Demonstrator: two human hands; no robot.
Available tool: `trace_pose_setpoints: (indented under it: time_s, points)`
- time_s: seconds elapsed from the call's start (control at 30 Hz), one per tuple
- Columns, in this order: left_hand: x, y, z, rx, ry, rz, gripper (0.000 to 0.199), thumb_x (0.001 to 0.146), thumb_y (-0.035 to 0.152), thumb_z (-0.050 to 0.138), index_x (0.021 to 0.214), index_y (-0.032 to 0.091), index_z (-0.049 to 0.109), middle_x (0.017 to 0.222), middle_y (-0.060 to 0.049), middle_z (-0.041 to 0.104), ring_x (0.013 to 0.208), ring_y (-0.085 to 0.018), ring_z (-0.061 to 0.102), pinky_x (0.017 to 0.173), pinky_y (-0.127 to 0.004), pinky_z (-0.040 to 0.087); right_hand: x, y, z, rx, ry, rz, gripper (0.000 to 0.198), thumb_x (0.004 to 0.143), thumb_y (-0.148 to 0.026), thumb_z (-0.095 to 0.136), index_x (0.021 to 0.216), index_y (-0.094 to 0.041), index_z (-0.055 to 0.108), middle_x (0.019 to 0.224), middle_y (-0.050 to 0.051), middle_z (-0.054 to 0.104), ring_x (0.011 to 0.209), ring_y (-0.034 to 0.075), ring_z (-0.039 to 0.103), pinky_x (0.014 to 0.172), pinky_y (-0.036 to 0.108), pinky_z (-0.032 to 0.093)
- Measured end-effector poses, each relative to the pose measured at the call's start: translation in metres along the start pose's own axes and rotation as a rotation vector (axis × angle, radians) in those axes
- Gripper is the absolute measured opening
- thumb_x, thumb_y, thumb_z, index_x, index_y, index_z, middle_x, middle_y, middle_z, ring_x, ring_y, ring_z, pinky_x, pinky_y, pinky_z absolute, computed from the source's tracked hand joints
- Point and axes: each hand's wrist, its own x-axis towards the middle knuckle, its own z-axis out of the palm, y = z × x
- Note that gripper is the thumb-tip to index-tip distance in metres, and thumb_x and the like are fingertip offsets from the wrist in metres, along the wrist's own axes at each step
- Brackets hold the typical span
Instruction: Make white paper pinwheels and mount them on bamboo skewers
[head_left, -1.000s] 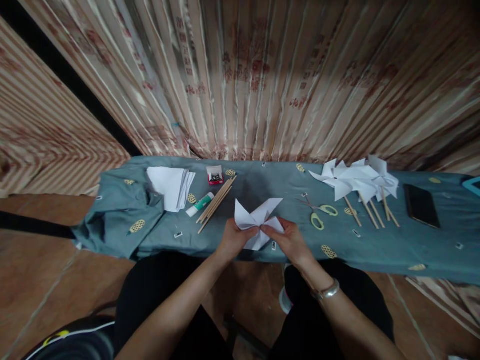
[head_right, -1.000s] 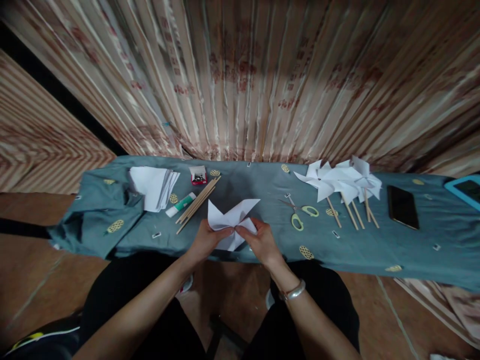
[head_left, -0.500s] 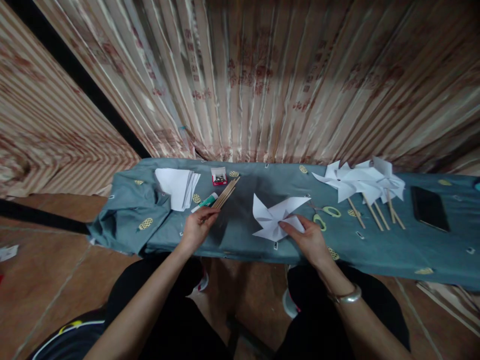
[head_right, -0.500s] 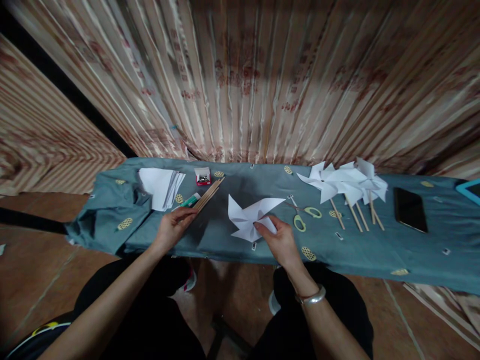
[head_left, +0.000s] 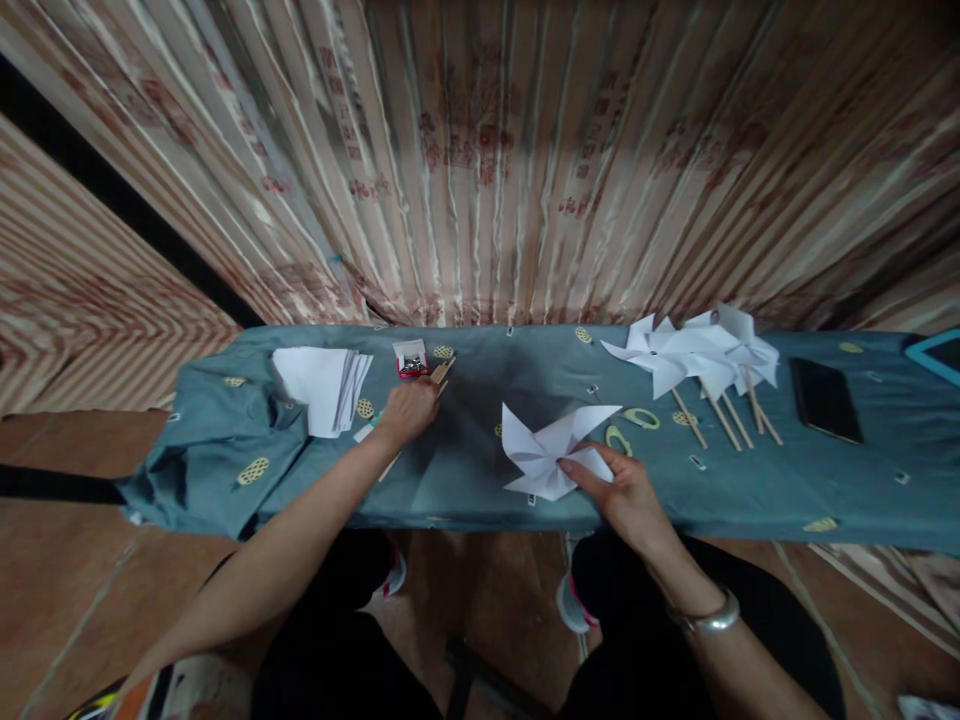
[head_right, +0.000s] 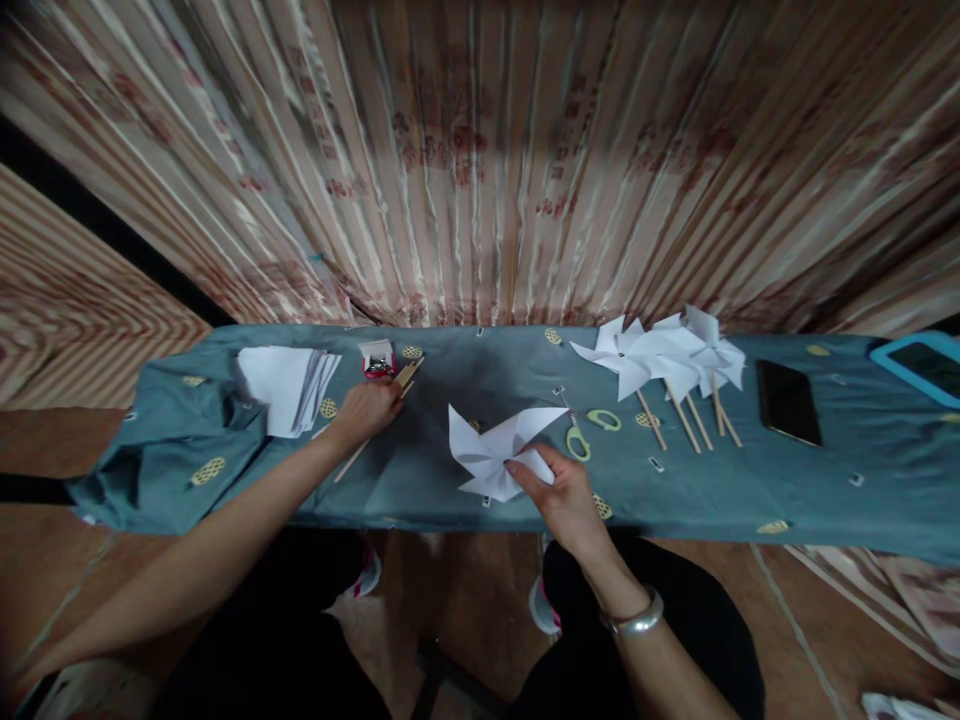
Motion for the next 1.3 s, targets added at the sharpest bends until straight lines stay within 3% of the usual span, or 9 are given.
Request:
trace_pose_setpoints:
  time_s: [0.13, 0.27, 0.37, 0.4, 0.5, 0.63, 0.77, 1.07, 1.3]
  points:
    - [-0.001, 0.004, -0.001, -0.087, -0.001, -0.043, 0.015, 0.078, 0.013, 0.059, 0.086, 0.011, 0.071, 0.095, -0.017, 0.071, 0.1, -0.031, 0.065, 0.088, -0.038, 0.046, -0.004, 0.0, -0.004, 0.001, 0.004, -0.03, 0.037, 0.067, -0.055, 0.074, 0.071, -0.018, 0.068, 0.066, 0.002, 0.065, 0.06, 0.016, 0.053, 0.054, 0.026, 0.043]
    - [-0.013, 0.014, 0.0, -0.305, 0.008, -0.033, 0.008, 0.072, 0.015, 0.064, 0.075, 0.015, 0.072, 0.081, -0.01, 0.073, 0.084, -0.026, 0.069, 0.079, -0.033, 0.049, -0.008, -0.001, -0.007, -0.007, 0.01, -0.057, 0.035, 0.069, -0.053, 0.074, 0.07, -0.018, 0.067, 0.063, 0.001, 0.061, 0.057, 0.014, 0.049, 0.051, 0.024, 0.039]
    - [-0.034, 0.029, 0.001, -0.522, 0.022, -0.02, 0.017, 0.08, 0.026, 0.059, 0.088, 0.016, 0.071, 0.081, -0.006, 0.073, 0.074, -0.019, 0.069, 0.069, -0.028, 0.052, -0.015, -0.007, -0.007, -0.025, -0.008, -0.113, 0.031, 0.073, -0.049, 0.072, 0.07, -0.018, 0.066, 0.06, -0.001, 0.057, 0.054, 0.012, 0.046, 0.048, 0.023, 0.036]
    - [-0.042, 0.035, 0.001, -0.637, 0.02, -0.021, 0.022, 0.083, 0.032, 0.056, 0.091, 0.017, 0.07, 0.081, -0.004, 0.072, 0.072, -0.017, 0.068, 0.066, -0.027, 0.053, -0.018, -0.011, -0.007, -0.039, -0.023, -0.141, 0.03, 0.076, -0.047, 0.07, 0.07, -0.018, 0.065, 0.06, -0.001, 0.056, 0.053, 0.011, 0.046, 0.047, 0.022, 0.036]
    - [-0.061, 0.052, 0.001, -1.388, -0.094, -0.131, 0.03, 0.066, 0.039, 0.078, 0.084, 0.017, 0.07, 0.069, 0.0, 0.067, 0.06, -0.013, 0.063, 0.058, -0.024, 0.05, -0.029, -0.026, -0.002, -0.144, -0.077, -0.286, 0.022, 0.084, -0.038, 0.065, 0.074, -0.019, 0.064, 0.063, -0.002, 0.058, 0.055, 0.012, 0.051, 0.05, 0.022, 0.04]
    - [-0.071, 0.073, -0.003, -1.695, -0.236, -0.155, 0.033, 0.054, 0.035, 0.089, 0.075, 0.015, 0.072, 0.058, 0.002, 0.062, 0.052, -0.007, 0.054, 0.05, -0.018, 0.042, -0.039, -0.045, 0.009, -0.335, -0.089, -0.661, 0.009, 0.09, -0.023, 0.058, 0.084, -0.021, 0.063, 0.076, 0.001, 0.067, 0.072, 0.015, 0.063, 0.067, 0.026, 0.051]
    - [-0.071, 0.085, -0.009, -1.759, -0.344, -0.188, 0.031, 0.053, 0.032, 0.09, 0.072, 0.013, 0.074, 0.06, 0.001, 0.063, 0.05, -0.005, 0.052, 0.047, -0.016, 0.038, -0.039, -0.048, 0.016, -0.434, -0.093, -0.829, 0.013, 0.092, -0.016, 0.053, 0.1, -0.02, 0.062, 0.094, 0.007, 0.071, 0.088, 0.018, 0.065, 0.078, 0.031, 0.055]
    - [-0.074, 0.087, -0.008, -1.833, -0.429, -0.312, 0.031, 0.049, 0.026, 0.092, 0.07, 0.012, 0.074, 0.063, -0.001, 0.065, 0.05, -0.004, 0.05, 0.045, -0.015, 0.036, -0.037, -0.049, 0.014, -0.49, -0.095, -0.864, 0.016, 0.094, -0.017, 0.048, 0.1, -0.017, 0.063, 0.094, 0.008, 0.072, 0.086, 0.019, 0.065, 0.077, 0.032, 0.057]
    - [-0.076, 0.09, -0.004, -1.851, -0.459, -0.274, 0.028, 0.058, 0.029, 0.088, 0.074, 0.012, 0.073, 0.059, 0.002, 0.059, 0.047, -0.004, 0.047, 0.043, -0.015, 0.034, -0.039, -0.051, 0.01, -0.51, -0.081, -0.862, 0.018, 0.094, -0.018, 0.047, 0.103, -0.018, 0.062, 0.095, 0.008, 0.072, 0.087, 0.019, 0.066, 0.078, 0.034, 0.057]
